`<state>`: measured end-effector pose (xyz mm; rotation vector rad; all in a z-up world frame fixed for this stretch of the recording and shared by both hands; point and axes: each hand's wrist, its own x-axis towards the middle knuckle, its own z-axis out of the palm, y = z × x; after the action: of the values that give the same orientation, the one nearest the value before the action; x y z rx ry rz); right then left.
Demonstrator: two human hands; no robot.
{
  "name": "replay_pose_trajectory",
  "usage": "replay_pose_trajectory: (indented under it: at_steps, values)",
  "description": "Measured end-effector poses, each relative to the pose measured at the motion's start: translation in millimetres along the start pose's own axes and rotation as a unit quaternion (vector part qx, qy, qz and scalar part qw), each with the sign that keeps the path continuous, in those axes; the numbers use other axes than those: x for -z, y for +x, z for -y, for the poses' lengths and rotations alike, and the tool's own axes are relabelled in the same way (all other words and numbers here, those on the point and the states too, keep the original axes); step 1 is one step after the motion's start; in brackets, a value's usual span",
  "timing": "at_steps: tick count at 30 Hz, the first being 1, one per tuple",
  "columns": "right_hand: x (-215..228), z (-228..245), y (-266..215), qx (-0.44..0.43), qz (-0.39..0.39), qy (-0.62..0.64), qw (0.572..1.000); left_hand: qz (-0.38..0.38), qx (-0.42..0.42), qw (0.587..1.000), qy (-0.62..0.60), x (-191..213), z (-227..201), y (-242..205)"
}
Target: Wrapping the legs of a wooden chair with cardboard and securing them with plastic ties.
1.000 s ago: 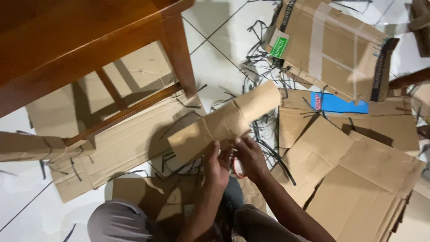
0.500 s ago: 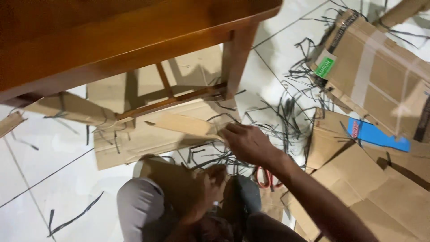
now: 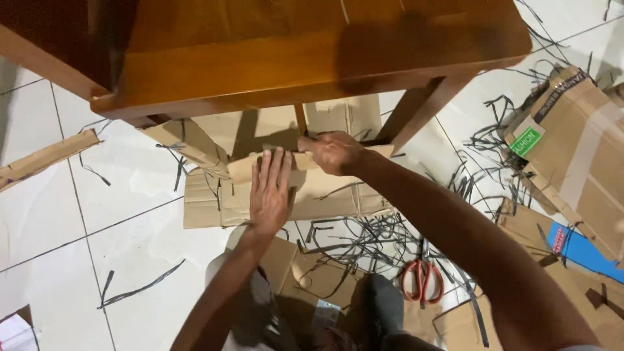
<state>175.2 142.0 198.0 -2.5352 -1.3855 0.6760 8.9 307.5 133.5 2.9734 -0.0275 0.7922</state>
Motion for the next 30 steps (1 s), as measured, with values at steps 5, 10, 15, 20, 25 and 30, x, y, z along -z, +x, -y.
replay_pose_trajectory:
  at_steps: [5, 10, 15, 20, 25, 30]
  values:
    - [-37.1, -23.5, 25.4, 0.143, -0.272, 0.001, 0.952, 0.060, -0.028, 0.995, 0.070, -23.7, 23.5, 17.5]
    - [-41.6, -25.2, 17.4, 0.136, -0.407, -0.165, 0.888, 0.016, -0.073, 0.991, 0.115, -36.6, 38.3, 26.5]
    - [-50.5, -29.4, -4.3, 0.154, -0.457, -0.272, 0.833, 0.012, -0.091, 0.989, 0.117, -50.8, 54.2, 34.2]
    - [-53.8, -37.9, -24.0, 0.100, -0.468, -0.207, 0.853, 0.016, -0.074, 0.993, 0.095, -45.5, 54.2, 40.4]
    - [-59.4, -54.9, -16.5, 0.071, -0.436, -0.171, 0.880, 0.056, -0.058, 0.996, 0.040, -28.2, 51.9, 44.5]
    - [-58.2, -63.4, -8.7, 0.095, -0.445, -0.191, 0.870, 0.022, -0.009, 0.989, -0.143, -30.5, 54.5, 37.8]
